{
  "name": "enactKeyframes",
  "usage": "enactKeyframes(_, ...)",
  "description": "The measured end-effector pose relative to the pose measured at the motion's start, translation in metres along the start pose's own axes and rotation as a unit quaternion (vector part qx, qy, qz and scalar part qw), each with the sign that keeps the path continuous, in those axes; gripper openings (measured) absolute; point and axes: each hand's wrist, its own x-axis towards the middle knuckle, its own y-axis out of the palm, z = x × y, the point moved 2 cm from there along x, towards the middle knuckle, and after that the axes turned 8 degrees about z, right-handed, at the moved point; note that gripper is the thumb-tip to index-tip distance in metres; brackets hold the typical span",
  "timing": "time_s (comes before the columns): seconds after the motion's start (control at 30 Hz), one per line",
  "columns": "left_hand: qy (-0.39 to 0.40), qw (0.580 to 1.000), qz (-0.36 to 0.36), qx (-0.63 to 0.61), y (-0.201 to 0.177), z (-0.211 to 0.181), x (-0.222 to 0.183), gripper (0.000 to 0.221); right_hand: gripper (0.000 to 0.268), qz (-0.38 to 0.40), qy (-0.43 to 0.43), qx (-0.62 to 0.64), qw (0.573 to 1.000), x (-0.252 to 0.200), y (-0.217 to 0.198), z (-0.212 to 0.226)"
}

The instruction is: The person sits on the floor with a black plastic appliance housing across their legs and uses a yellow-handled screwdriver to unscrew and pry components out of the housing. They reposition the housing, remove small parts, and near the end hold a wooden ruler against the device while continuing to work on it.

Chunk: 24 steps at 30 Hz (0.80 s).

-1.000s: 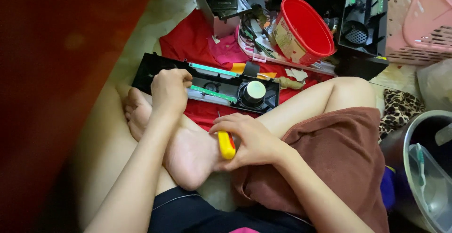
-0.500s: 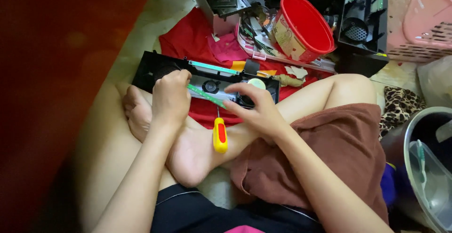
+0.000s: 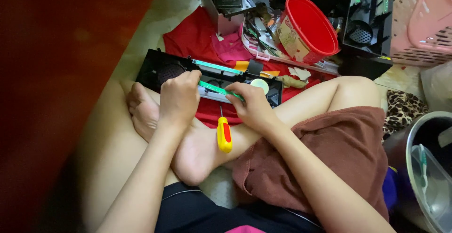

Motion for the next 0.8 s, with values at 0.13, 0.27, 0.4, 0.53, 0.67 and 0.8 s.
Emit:
enactKeyframes(0.13,0.002,1.000,-0.004,0.022,0.015,0.005,-0.001,0.021,0.017,0.022,-0.003,0.007,1.000,0.000,-0.002,0.006)
enactKeyframes(0.27,0.024,0.998,-0.008,0.063,0.024,0.005,-0.001,0.021,0.018,0.039,0.004,0.007,0.999,-0.001,-0.001,0.008)
enactKeyframes(0.4,0.023,0.998,-0.007,0.050,0.020,0.005,0.001,0.018,0.018,0.038,0.000,0.006,0.999,-0.001,-0.003,0.011)
enactKeyframes(0.53,0.009,1.000,-0.011,0.002,0.000,-0.004,0.005,0.015,0.020,0.044,-0.015,-0.030,0.999,-0.002,-0.001,0.009)
enactKeyframes(0.67,-0.057,0.991,-0.030,-0.116,-0.017,-0.003,0.008,0.007,0.016,-0.080,0.033,-0.079,0.993,-0.007,-0.013,0.002)
enactKeyframes(0.8,-0.073,0.985,-0.034,-0.151,-0.016,-0.001,0.010,0.009,0.018,-0.185,0.234,-0.233,0.926,-0.004,-0.047,-0.042)
